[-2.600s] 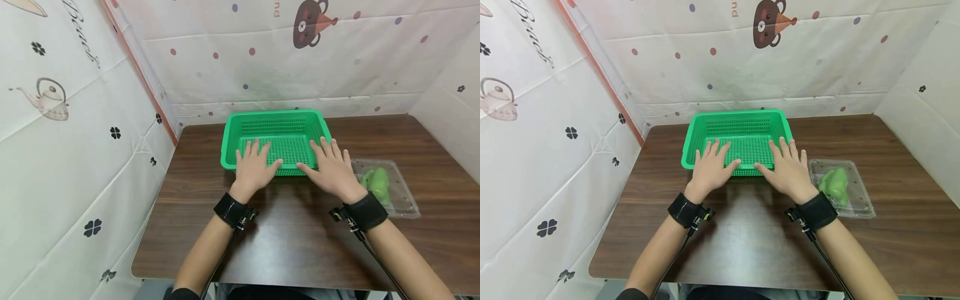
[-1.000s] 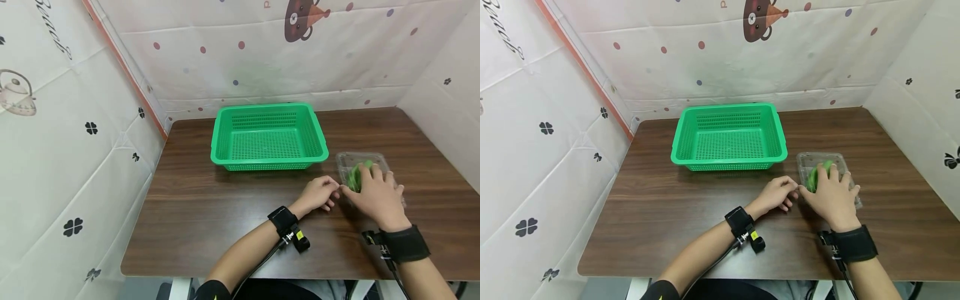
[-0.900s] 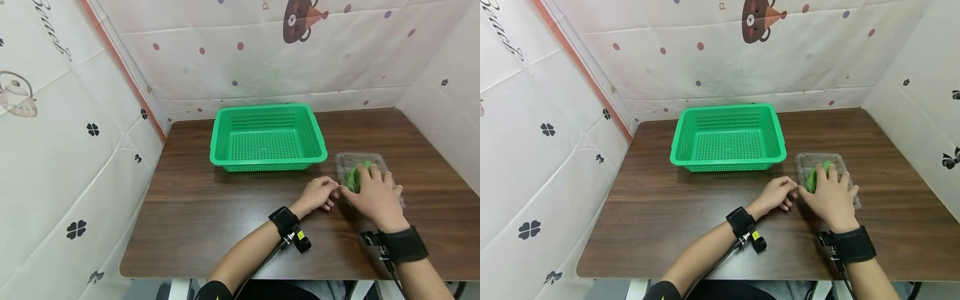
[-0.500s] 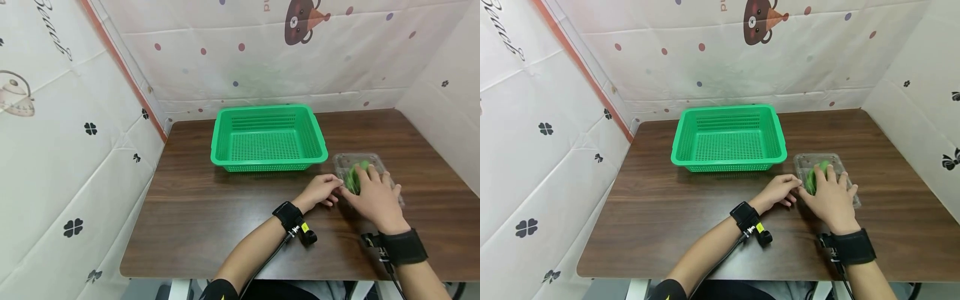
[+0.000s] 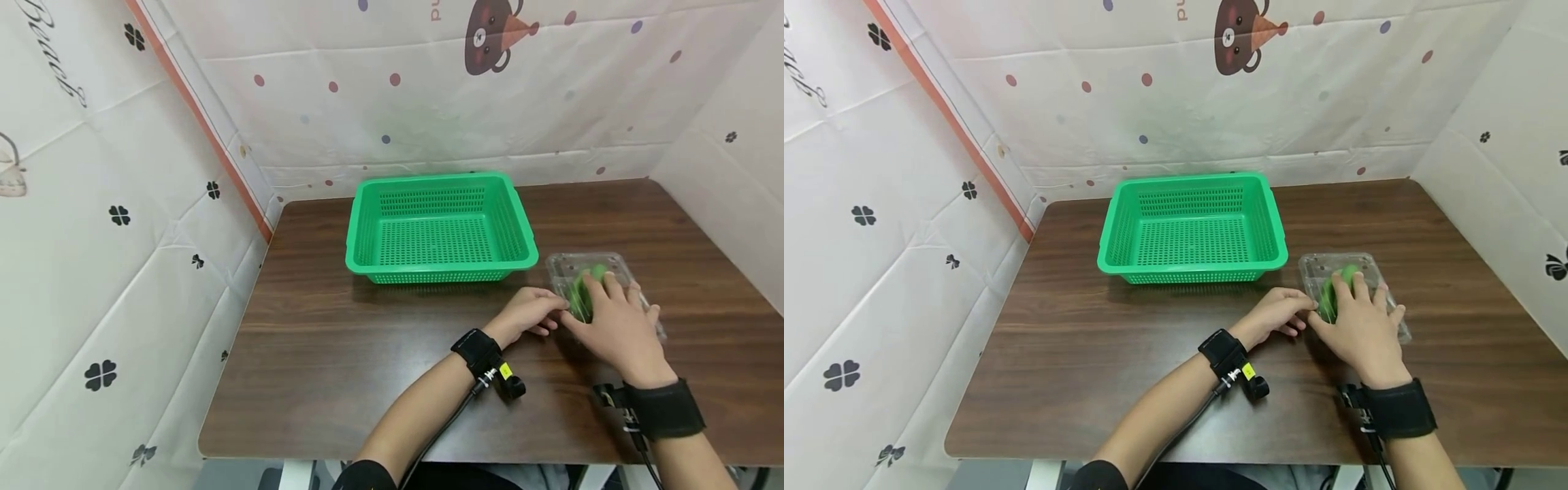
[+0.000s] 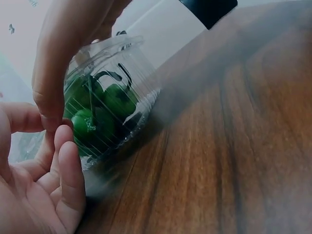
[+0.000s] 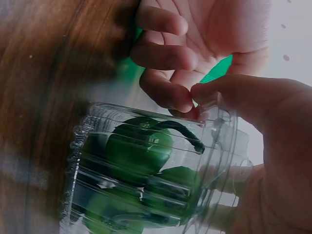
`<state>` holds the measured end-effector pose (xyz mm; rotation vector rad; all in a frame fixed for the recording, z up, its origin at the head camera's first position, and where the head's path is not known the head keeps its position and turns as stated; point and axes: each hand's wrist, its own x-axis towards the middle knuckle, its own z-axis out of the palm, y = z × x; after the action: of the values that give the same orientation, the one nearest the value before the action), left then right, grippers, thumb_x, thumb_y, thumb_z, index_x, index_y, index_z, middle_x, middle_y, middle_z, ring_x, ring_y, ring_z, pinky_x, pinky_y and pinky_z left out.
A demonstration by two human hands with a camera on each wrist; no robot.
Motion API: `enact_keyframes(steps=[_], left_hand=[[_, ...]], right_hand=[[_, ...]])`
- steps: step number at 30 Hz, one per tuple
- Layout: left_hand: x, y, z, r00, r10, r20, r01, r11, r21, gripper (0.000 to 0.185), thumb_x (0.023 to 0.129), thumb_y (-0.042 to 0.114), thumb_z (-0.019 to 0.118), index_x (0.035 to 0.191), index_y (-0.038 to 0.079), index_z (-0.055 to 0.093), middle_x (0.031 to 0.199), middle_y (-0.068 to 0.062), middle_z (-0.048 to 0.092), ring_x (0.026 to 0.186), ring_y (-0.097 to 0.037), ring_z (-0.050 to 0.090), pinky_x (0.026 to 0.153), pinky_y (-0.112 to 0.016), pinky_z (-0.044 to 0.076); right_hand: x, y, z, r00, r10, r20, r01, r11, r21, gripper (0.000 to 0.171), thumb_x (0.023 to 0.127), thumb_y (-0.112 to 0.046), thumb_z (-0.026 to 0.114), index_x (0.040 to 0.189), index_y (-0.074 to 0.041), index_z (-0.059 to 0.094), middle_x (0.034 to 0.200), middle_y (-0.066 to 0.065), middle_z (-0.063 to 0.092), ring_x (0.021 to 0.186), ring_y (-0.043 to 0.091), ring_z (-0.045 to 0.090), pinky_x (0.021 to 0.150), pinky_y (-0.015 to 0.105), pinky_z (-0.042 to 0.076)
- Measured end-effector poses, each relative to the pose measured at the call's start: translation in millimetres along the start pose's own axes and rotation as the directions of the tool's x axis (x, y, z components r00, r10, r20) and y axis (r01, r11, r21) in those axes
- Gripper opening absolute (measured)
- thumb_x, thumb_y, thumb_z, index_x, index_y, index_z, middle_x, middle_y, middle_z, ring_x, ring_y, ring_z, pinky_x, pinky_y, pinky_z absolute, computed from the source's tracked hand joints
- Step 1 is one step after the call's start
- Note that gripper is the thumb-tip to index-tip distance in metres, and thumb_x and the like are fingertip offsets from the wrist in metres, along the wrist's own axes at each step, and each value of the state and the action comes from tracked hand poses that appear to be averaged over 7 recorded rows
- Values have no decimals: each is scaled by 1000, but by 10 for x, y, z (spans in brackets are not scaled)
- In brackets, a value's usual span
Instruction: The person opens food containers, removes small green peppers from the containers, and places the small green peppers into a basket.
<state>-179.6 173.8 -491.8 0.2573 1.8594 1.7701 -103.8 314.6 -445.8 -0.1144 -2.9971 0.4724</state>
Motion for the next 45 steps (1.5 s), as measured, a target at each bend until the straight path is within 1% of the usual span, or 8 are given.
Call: enact_keyframes(steps=[9,14,21,29,32,36,41,45], left_hand=[[5,31,37,999,43,-14,-42,997,72,20,95,24,64,79,15,69,67,3,62,55,-8,56,47,-24,46],[-3,33,44,997,58,-41,-55,994,90,20,95,25,63,79,14,70,66,3,61,56,-8,56,47,-24,47],[5,13,63,997,78,-22,-76,994,82,22,96,24,63,80,11,70,66,3,62,57,-8,57,48,-24,48],[15,2,62,996,83,-37,-79,992,96,21,96,24,63,79,12,69,66,4,62,56,-8,58,47,-24,48],[9,-10,67,996,79,-36,-75,993,96,22,96,24,63,78,13,69,65,4,62,55,-8,58,47,-23,48],[-6,-21,67,995,87,-40,-83,992,90,22,96,24,63,78,12,68,66,4,62,55,-8,58,47,-23,48],[-14,-35,66,996,84,-35,-81,993,88,21,96,24,63,80,12,68,68,4,62,56,-8,58,48,-24,49],[-11,-37,68,996,84,-33,-81,993,88,22,97,24,62,80,12,66,67,3,61,56,-8,58,48,-24,49]], right_hand=[[40,17,-90,998,-37,51,37,999,-3,92,96,-58,59,157,3,28,154,42,22,133,77,12,90,91,11],[76,-51,-75,998,-15,56,16,1000,-14,93,96,-58,58,156,6,27,153,44,22,132,78,12,90,91,13],[62,-137,-49,999,17,51,-16,1000,-19,84,98,-44,53,156,9,24,153,45,20,130,79,13,91,88,19],[98,-145,-66,999,-29,19,30,997,-70,82,93,-39,60,149,14,31,144,45,31,121,81,25,85,85,31],[102,-135,-64,999,-50,19,52,996,-76,81,93,-38,60,147,16,33,142,47,32,119,81,27,91,83,31],[112,-126,-74,997,-76,30,78,993,-85,84,94,-42,60,146,18,34,142,49,33,120,78,31,100,81,28],[114,-121,-93,995,-77,63,83,993,-90,87,96,-49,58,146,18,35,143,48,35,122,72,37,104,78,27],[113,-134,-97,996,-74,57,79,993,-83,80,96,-42,58,144,18,36,140,48,37,120,70,39,104,78,27]])
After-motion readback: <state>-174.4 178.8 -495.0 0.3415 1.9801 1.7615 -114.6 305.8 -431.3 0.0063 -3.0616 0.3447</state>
